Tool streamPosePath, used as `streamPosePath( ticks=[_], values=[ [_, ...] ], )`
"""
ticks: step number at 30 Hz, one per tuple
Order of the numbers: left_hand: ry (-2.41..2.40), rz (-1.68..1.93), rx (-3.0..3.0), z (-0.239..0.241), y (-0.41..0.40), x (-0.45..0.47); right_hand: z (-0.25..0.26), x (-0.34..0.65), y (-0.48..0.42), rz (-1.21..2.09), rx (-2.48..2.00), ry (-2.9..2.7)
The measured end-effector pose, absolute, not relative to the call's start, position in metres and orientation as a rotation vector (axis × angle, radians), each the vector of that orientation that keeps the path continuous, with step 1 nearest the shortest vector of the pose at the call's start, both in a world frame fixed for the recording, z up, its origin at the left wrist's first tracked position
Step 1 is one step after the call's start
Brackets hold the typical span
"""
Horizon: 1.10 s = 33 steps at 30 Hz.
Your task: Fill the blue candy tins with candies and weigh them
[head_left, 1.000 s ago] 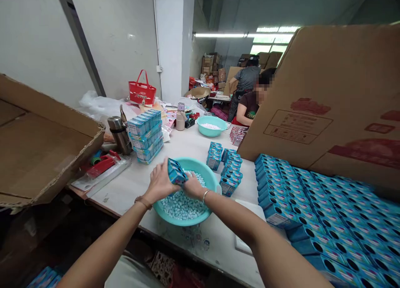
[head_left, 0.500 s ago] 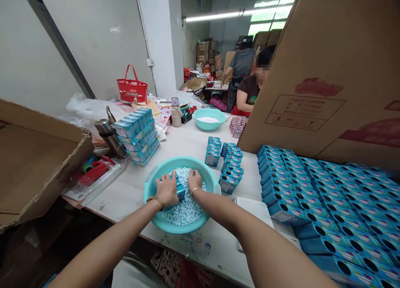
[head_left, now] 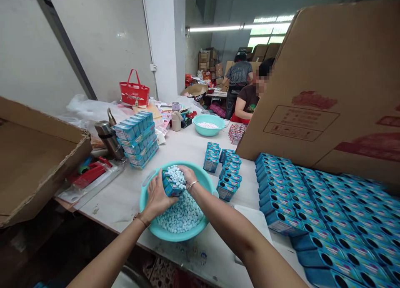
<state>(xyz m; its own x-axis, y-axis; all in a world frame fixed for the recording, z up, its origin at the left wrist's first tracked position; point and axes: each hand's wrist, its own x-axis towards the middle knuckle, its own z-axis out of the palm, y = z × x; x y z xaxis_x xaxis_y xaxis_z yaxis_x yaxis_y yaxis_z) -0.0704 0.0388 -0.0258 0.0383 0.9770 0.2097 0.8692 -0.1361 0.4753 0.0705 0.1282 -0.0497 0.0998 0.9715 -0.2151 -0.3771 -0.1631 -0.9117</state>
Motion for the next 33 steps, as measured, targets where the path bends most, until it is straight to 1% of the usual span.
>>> streamPosePath(
  ticks=[3, 7, 16, 26, 30, 32, 33],
  values=[
    [1.838, 0.909, 2.01, -0.025, 0.035, -0.072, -0.032, 0.069, 0.126, 1.451, -1.109, -0.755],
    [1.789, 0.961, 2.025, -0.024, 0.03, -0.072, -0.019, 0.068, 0.117, 1.461, -1.119, -0.772],
    [1.76, 0.89, 2.134, -0.013, 0.019, -0.079, -0.01, 0.067, 0.09, 1.44, -1.181, -0.768],
    [1.661, 0.909, 2.064, -0.022, 0.018, -0.082, 0.02, 0.065, 0.071, 1.428, -1.197, -0.885],
    [1.593, 0.849, 2.141, -0.021, 0.016, -0.087, 0.033, 0.064, 0.055, 1.494, -1.111, -1.011],
    [1.584, 0.754, 2.237, -0.015, 0.016, -0.092, 0.035, 0.07, 0.045, 1.502, -1.059, -1.059],
    [1.588, 0.669, 2.302, -0.01, 0.017, -0.095, 0.033, 0.075, 0.04, 1.502, -1.104, -1.045]
  ],
)
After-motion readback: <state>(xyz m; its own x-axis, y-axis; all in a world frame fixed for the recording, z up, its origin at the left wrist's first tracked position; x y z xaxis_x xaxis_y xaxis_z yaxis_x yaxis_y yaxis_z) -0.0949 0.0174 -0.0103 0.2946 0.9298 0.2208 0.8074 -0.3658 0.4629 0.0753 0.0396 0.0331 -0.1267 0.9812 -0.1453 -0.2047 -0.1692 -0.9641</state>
